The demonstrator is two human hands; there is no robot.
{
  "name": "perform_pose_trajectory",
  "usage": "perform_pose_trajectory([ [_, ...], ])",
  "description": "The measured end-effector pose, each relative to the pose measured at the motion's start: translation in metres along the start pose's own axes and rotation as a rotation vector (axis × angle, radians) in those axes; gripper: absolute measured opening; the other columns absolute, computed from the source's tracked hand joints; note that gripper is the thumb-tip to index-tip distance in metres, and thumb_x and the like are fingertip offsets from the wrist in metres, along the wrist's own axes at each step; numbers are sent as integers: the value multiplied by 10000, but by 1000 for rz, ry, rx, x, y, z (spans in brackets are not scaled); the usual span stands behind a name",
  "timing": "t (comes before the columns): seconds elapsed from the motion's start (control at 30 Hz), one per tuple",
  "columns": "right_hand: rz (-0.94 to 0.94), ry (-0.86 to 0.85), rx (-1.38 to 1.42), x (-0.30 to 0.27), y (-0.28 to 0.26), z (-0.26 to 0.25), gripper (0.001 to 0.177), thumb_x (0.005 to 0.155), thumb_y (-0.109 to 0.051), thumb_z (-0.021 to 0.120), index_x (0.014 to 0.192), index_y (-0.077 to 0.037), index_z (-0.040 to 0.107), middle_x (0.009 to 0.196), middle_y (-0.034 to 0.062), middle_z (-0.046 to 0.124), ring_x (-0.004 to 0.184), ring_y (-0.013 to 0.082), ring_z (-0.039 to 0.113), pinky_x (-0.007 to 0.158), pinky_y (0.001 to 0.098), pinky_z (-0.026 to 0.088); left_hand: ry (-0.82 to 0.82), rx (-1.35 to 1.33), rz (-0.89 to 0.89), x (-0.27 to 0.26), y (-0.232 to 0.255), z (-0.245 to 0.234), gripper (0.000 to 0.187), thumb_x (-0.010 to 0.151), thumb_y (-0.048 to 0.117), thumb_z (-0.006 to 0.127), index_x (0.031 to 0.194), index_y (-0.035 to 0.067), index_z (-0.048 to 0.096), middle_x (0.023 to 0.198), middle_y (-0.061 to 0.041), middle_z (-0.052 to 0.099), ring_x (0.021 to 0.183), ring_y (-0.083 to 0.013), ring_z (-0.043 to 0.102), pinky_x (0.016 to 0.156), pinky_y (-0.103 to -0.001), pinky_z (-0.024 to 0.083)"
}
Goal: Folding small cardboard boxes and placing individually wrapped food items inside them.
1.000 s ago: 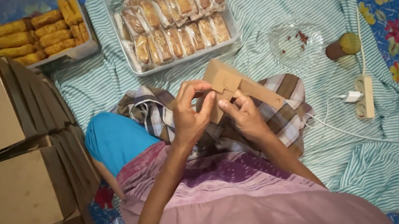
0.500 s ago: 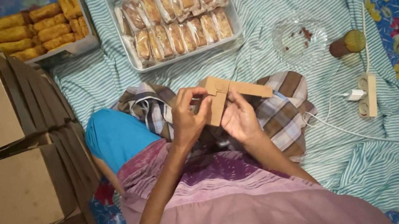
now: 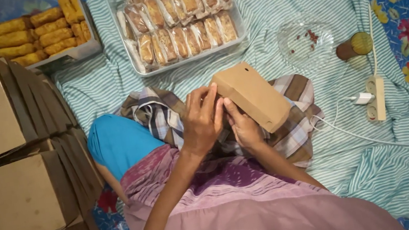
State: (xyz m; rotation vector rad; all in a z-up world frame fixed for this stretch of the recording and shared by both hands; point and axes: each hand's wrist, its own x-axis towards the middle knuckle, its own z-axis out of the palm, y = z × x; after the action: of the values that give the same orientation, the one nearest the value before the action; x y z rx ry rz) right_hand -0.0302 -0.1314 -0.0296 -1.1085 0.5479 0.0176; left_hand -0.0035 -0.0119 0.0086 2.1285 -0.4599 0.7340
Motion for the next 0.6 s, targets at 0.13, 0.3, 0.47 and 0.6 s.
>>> perform_pose_trajectory([
  [0.13,-79,50,-201,-16,-26,19,457,968,-264,739,1312,23,649,1311,107,594,1247,170,498,1087,470,459,-5,-255,-179,-6,-9,-2,290,919,120,766,1190,24,729,1020,-113,644,902,-310,669,784,-377,566],
  [0.3,-140,66,-519,-14,-8,1,507,891,-255,835,1235,88,689,1211,208,706,1163,248,633,1029,496,501,46,-315,-342,5,-8,-15,103,892,213,830,923,150,753,1293,-118,592,1190,-368,594,1015,-446,445],
  [0.47,-261,0,-551,-9,-29,15,469,903,-277,830,1219,47,706,1199,188,720,1160,211,644,1027,478,501,35,-451,-405,7,-12,-16,94,886,178,833,926,132,762,1122,-96,689,1047,-298,692,932,-384,513],
  [0.6,-259,-3,-609,-8,-34,18,499,894,-326,839,1221,31,715,1200,185,717,1145,192,636,1012,485,500,67,-444,-405,6,-11,-15,90,894,160,818,906,111,744,1100,-98,692,1015,-300,704,898,-388,535],
])
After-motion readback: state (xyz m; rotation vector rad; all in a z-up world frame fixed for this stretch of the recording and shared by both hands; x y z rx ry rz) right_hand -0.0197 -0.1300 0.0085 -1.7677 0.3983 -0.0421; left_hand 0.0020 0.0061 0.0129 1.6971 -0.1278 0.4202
